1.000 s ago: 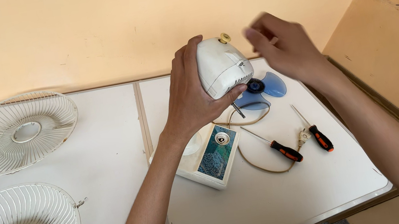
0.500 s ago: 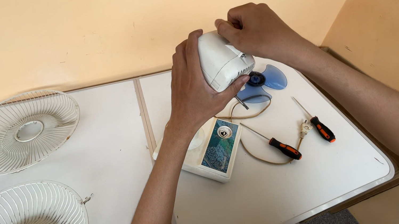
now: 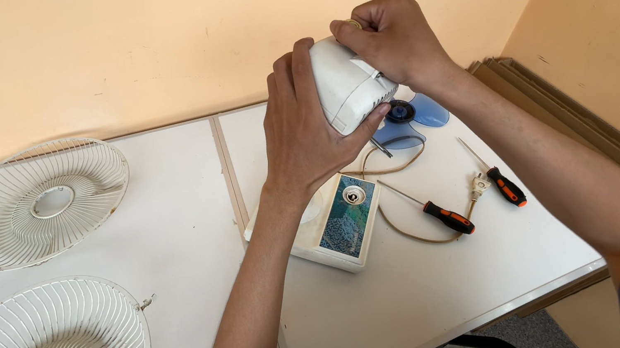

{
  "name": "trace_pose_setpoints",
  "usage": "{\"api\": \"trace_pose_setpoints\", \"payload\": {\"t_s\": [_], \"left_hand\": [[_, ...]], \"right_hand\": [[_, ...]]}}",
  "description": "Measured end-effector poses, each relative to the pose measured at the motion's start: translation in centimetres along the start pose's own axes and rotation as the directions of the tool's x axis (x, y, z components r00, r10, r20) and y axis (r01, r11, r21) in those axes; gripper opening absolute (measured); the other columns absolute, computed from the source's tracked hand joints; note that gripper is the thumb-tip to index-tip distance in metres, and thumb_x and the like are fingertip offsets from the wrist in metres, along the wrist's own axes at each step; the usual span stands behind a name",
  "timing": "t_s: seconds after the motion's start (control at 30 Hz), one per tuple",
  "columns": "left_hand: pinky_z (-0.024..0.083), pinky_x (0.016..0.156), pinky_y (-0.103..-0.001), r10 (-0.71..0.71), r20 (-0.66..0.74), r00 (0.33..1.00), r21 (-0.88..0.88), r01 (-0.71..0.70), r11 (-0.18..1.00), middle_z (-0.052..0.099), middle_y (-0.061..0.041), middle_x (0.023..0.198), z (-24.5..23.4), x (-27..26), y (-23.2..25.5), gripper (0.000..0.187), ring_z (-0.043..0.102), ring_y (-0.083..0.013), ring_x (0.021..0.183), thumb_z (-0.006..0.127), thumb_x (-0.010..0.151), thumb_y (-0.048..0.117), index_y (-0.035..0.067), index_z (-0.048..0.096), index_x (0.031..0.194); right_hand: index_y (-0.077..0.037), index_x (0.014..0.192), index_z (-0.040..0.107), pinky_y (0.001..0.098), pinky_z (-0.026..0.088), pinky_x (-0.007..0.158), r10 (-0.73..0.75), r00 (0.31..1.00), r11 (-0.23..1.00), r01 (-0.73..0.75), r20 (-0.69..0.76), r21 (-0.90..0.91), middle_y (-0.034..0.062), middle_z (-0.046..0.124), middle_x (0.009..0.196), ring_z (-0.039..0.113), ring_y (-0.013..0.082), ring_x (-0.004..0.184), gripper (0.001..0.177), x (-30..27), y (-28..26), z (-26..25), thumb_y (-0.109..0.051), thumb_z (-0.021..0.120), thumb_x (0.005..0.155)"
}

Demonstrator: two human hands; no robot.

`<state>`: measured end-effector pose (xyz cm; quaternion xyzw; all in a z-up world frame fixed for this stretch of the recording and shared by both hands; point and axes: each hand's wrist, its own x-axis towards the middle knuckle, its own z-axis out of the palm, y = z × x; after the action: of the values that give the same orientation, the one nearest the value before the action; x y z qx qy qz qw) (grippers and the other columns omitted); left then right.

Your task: The person disassembles a small electric fan on a white table. They remove the front grille, unscrew and remove the fan blade, then use a screwdriver to remove screws from the motor housing and separate the casing halves.

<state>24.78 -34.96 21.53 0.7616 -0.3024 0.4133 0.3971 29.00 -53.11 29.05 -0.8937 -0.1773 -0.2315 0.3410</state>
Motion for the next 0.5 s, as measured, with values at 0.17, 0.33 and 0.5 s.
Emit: {"api": "trace_pose_setpoints", "payload": {"t_s": [0.17, 0.33, 0.5], "left_hand": [[0.059, 0.085, -0.046, 0.03, -0.04, 0.999, -0.006, -0.03, 1.0, 0.051, -0.021, 0.129, 0.3, 0.3, -0.6, 0.11, 0.059, -0.0334, 0.117, 0.089, 0.075, 0.065, 0.001, 0.037, 0.147], [0.06, 0.086, -0.044, 0.037, -0.06, 0.997, -0.023, -0.039, 0.999, 0.052, -0.02, 0.129, 0.7, -0.2, -0.6, 0.109, 0.059, -0.0327, 0.119, 0.088, 0.077, 0.064, 0.001, 0.036, 0.149], [0.06, 0.08, -0.043, 0.034, -0.055, 0.998, 0.012, -0.033, 0.999, 0.051, -0.022, 0.129, 0.5, -0.3, -0.5, 0.11, 0.06, -0.0325, 0.115, 0.088, 0.078, 0.063, -0.002, 0.035, 0.148]], "right_hand": [[-0.008, 0.054, 0.051, 0.0272, 0.026, 0.043, -0.044, 0.999, 0.993, 0.044, 0.004, 0.113, -0.006, 0.041, 0.047, 0.032, 0.003, 0.045, 0.054, 0.8, -0.6, 0.1, -0.027, 0.07, 0.102], [-0.009, 0.049, 0.049, 0.0281, 0.019, 0.041, 0.136, 0.972, 0.991, -0.134, 0.19, -0.024, -0.0067, 0.034, 0.043, 0.026, 0.0043, 0.041, 0.063, 1.2, -1.9, -1.0, -0.037, 0.07, 0.101], [-0.009, 0.052, 0.05, 0.0275, 0.021, 0.04, 0.0, 0.997, 1.0, -0.001, 0.074, 0.008, -0.0071, 0.037, 0.045, 0.027, 0.003, 0.042, 0.058, 0.0, -1.4, -0.5, -0.029, 0.069, 0.103]]}}
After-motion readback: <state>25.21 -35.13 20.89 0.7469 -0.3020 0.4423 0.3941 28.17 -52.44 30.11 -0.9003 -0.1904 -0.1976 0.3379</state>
